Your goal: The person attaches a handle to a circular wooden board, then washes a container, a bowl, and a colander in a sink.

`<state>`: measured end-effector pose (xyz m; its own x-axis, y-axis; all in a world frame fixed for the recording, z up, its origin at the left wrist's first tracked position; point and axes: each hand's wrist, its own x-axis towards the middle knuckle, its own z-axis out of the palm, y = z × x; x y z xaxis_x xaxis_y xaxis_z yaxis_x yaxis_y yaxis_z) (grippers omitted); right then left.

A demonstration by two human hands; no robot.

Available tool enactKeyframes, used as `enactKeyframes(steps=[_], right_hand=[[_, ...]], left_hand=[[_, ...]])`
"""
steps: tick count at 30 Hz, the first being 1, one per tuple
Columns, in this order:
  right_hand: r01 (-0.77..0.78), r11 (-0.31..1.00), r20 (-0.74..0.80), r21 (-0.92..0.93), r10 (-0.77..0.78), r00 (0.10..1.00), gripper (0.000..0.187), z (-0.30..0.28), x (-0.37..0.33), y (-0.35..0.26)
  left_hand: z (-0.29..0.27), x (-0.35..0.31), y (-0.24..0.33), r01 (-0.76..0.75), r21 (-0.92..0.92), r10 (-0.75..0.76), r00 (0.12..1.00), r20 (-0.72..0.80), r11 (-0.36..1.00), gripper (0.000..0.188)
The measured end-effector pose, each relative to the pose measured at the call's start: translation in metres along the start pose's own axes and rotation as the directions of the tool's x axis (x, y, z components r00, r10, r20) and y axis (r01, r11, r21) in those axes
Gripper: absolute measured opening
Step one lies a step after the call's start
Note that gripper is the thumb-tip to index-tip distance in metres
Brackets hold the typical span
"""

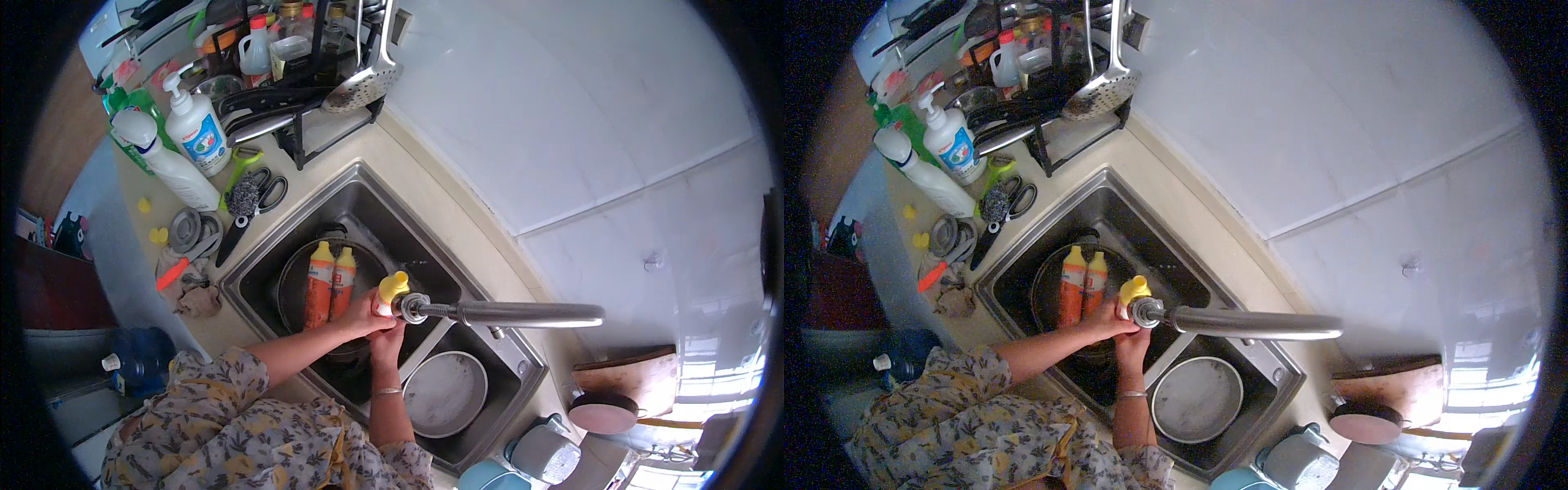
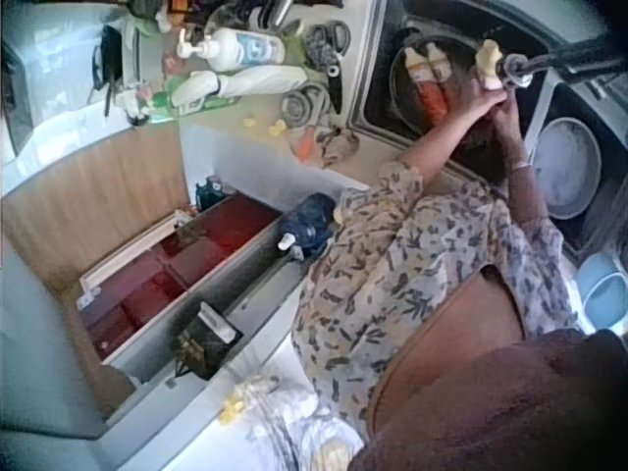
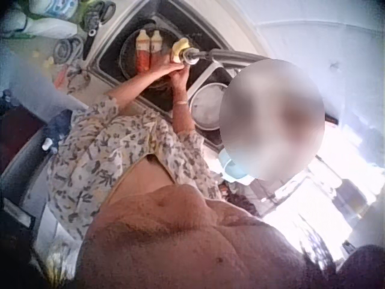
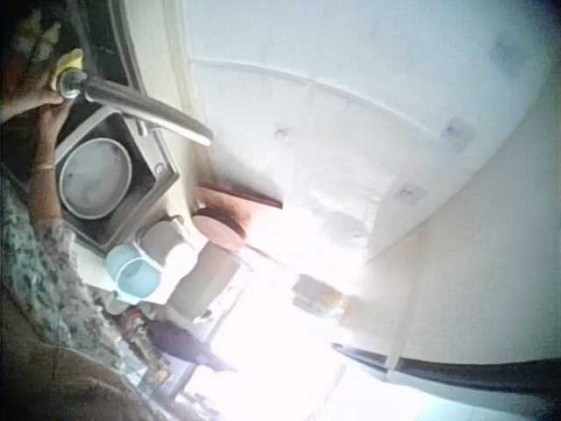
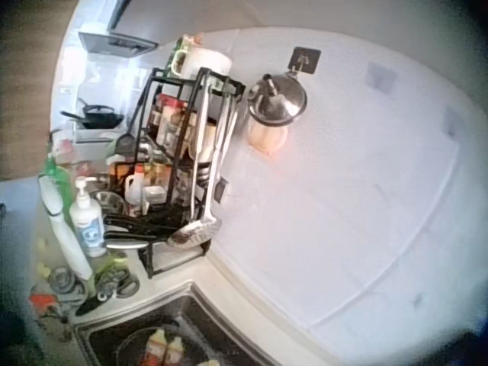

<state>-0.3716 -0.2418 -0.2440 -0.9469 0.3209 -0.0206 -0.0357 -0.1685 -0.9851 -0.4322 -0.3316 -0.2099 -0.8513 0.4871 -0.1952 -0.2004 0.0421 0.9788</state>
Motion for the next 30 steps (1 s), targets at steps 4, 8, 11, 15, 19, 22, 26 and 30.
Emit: enactKeyframes(steps=[4,8,11,15,19,22,26,30], right_hand=[[-0.011,0.994,0.002,0.105,0.010,1.000,0.063,0.007,-0.004,-0.007],[0.033,0.999,0.053,0.007,-0.033,0.998,0.060,0.017,-0.016,-0.011],[0.037,0.995,0.032,-0.090,-0.034,0.999,0.062,0.033,-0.028,-0.017],[-0.195,0.979,-0.049,-0.057,0.192,0.980,0.062,0.044,-0.055,-0.019],[-0.185,0.925,-0.162,0.333,0.249,0.955,0.063,0.042,-0.084,-0.048],[-0.149,0.827,-0.239,0.543,0.322,0.916,0.052,0.027,-0.107,-0.071],[-0.103,0.640,-0.247,0.761,0.433,0.867,0.042,0.003,-0.125,-0.086],[-0.119,0.447,-0.155,0.887,0.531,0.833,0.032,-0.008,-0.134,-0.092]], left_hand=[[-0.004,-0.011,0.005,-0.029,0.012,0.030,0.999,-0.021,1.000,0.062],[-0.015,-0.023,-0.004,-0.012,0.101,0.015,1.000,-0.027,0.995,0.055],[-0.029,-0.035,0.005,-0.136,0.167,0.138,0.990,-0.006,0.977,0.053],[-0.035,-0.052,0.040,-0.073,0.351,0.017,0.987,0.158,0.933,0.054],[-0.029,-0.064,0.066,-0.279,0.452,0.055,0.893,0.448,0.847,0.058],[-0.015,-0.074,0.077,-0.363,0.513,0.000,0.817,0.577,0.778,0.062],[0.020,-0.088,0.109,-0.510,0.654,-0.129,0.725,0.676,0.559,0.074],[0.061,-0.094,0.133,-0.550,0.801,-0.307,0.740,0.598,0.236,0.065]])
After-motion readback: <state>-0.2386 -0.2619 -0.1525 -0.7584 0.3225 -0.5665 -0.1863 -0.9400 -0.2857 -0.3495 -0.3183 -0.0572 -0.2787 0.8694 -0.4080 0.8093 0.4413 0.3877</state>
